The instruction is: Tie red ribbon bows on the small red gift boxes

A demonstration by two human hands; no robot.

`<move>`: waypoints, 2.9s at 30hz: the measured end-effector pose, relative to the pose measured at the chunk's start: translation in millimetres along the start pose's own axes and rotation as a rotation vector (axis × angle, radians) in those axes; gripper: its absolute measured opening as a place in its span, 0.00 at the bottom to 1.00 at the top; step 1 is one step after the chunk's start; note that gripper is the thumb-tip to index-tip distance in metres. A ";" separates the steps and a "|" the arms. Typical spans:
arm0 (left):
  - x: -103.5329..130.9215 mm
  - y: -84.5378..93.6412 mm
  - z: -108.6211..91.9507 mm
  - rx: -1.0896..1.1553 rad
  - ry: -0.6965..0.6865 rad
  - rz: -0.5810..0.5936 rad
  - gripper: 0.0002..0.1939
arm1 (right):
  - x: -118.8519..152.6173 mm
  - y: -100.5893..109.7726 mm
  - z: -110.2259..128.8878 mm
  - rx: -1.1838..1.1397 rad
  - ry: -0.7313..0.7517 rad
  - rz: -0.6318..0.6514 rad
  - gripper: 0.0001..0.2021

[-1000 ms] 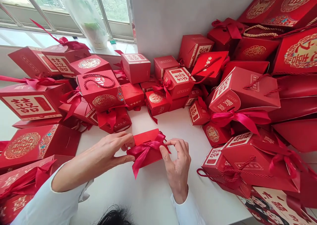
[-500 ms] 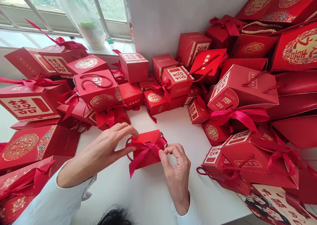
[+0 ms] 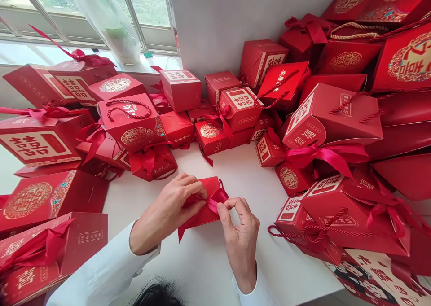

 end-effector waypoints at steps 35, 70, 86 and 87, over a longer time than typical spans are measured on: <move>3.0 13.4 4.2 0.076 -0.051 0.033 0.05 | 11.2 9.8 -9.0 -0.090 -0.016 -0.093 0.09; 15.7 28.4 3.5 -0.154 -0.012 0.059 0.06 | 19.4 7.3 11.2 0.067 0.118 0.259 0.04; 17.6 22.6 5.1 -0.250 0.135 0.132 0.08 | 12.6 4.3 22.6 0.231 0.268 0.234 0.04; 17.7 24.3 4.8 -0.239 0.136 0.114 0.08 | 12.7 4.0 23.0 0.240 0.277 0.254 0.04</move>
Point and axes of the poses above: each hand's wrist, its own x-axis away from the middle knuckle, its own y-axis out of the back of the hand, z = x × y, the point moved 7 cm from there along -x, towards the middle knuckle
